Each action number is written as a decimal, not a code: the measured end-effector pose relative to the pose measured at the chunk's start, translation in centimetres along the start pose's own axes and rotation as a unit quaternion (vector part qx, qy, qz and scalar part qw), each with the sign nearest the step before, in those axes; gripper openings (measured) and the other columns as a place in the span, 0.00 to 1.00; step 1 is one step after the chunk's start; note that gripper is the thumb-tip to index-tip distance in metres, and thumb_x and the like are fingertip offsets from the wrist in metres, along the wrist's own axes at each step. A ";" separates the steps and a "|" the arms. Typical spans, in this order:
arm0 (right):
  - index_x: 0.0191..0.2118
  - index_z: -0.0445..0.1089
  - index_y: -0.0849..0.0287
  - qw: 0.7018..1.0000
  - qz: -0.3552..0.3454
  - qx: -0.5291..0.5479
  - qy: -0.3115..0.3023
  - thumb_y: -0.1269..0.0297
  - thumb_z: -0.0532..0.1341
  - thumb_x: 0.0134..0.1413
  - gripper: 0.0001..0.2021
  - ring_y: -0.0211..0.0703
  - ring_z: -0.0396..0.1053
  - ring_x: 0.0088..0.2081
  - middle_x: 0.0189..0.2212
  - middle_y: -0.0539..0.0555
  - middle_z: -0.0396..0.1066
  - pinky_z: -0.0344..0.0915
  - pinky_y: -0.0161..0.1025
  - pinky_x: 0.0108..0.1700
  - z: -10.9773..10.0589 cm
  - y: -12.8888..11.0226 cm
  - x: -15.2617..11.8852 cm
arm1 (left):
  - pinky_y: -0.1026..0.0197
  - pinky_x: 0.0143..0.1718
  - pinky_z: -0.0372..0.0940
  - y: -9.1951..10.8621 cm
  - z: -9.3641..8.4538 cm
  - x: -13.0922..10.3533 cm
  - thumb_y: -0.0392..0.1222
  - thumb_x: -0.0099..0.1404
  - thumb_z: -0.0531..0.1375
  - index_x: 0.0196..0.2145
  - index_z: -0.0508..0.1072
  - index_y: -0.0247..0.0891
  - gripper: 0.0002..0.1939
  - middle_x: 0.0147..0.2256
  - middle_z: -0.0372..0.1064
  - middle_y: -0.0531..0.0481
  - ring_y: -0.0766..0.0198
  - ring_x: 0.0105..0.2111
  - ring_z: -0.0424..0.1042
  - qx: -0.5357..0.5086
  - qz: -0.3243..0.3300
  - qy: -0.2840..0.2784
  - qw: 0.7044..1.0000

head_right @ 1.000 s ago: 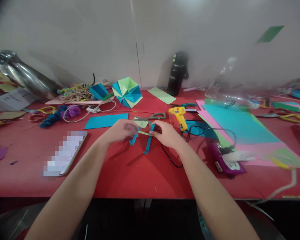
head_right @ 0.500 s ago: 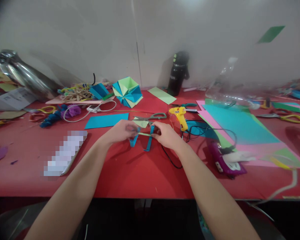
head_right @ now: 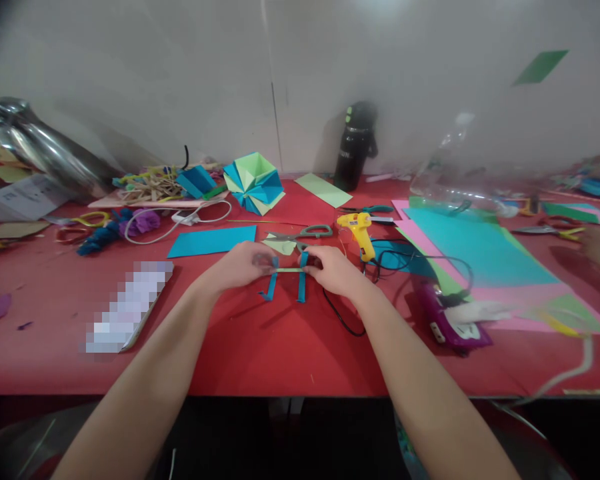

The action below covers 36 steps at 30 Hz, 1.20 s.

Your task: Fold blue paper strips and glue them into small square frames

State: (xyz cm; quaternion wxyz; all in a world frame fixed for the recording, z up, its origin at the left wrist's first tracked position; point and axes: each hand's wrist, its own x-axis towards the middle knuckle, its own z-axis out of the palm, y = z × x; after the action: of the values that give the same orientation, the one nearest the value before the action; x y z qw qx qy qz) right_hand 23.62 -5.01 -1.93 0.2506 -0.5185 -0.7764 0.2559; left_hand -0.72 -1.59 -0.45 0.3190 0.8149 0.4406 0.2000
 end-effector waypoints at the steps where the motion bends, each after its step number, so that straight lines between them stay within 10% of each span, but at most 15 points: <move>1: 0.38 0.74 0.57 1.000 -0.005 0.000 -0.001 0.68 0.62 0.58 0.04 0.43 0.69 0.32 0.30 0.51 0.73 0.62 0.39 0.36 -0.1 0.0 0.0 | 0.57 0.37 0.69 0.0 -0.1 0.0 0.38 0.57 0.63 0.33 0.81 0.40 0.07 0.37 0.79 0.45 0.54 0.37 0.76 0.008 -0.001 -0.001 1.000; 26: 0.37 0.74 0.57 1.000 0.000 -0.001 0.002 0.67 0.62 0.59 0.04 0.42 0.70 0.32 0.30 0.51 0.75 0.63 0.39 0.37 0.2 -0.2 0.2 | 0.59 0.38 0.65 0.7 -0.6 -0.4 0.35 0.61 0.60 0.39 0.79 0.40 0.10 0.38 0.78 0.49 0.57 0.37 0.75 0.065 0.007 -0.023 0.998; 31: 0.42 0.74 0.55 0.999 0.025 0.035 0.026 0.58 0.65 0.56 0.10 0.44 0.71 0.34 0.36 0.53 0.77 0.66 0.41 0.37 -1.7 -0.1 -0.4 | 0.59 0.37 0.65 0.5 -0.4 -0.3 0.34 0.61 0.59 0.39 0.79 0.41 0.10 0.39 0.78 0.49 0.57 0.38 0.75 0.060 0.001 -0.028 0.998; 36: 0.23 0.65 0.55 0.987 0.144 -0.037 0.061 0.47 0.65 0.54 0.19 0.42 0.66 0.26 0.22 0.50 0.69 0.59 0.40 0.30 -5.3 0.6 -2.5 | 0.59 0.37 0.65 0.4 -0.3 -0.3 0.32 0.61 0.58 0.38 0.78 0.40 0.11 0.37 0.78 0.48 0.57 0.37 0.75 0.052 -0.001 -0.037 0.998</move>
State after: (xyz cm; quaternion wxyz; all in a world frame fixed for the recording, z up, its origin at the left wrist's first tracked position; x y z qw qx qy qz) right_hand 28.32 -6.42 1.28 0.2384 -0.6483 -0.6862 0.2280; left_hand -0.86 -1.86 0.05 0.2920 0.8368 0.4394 0.1464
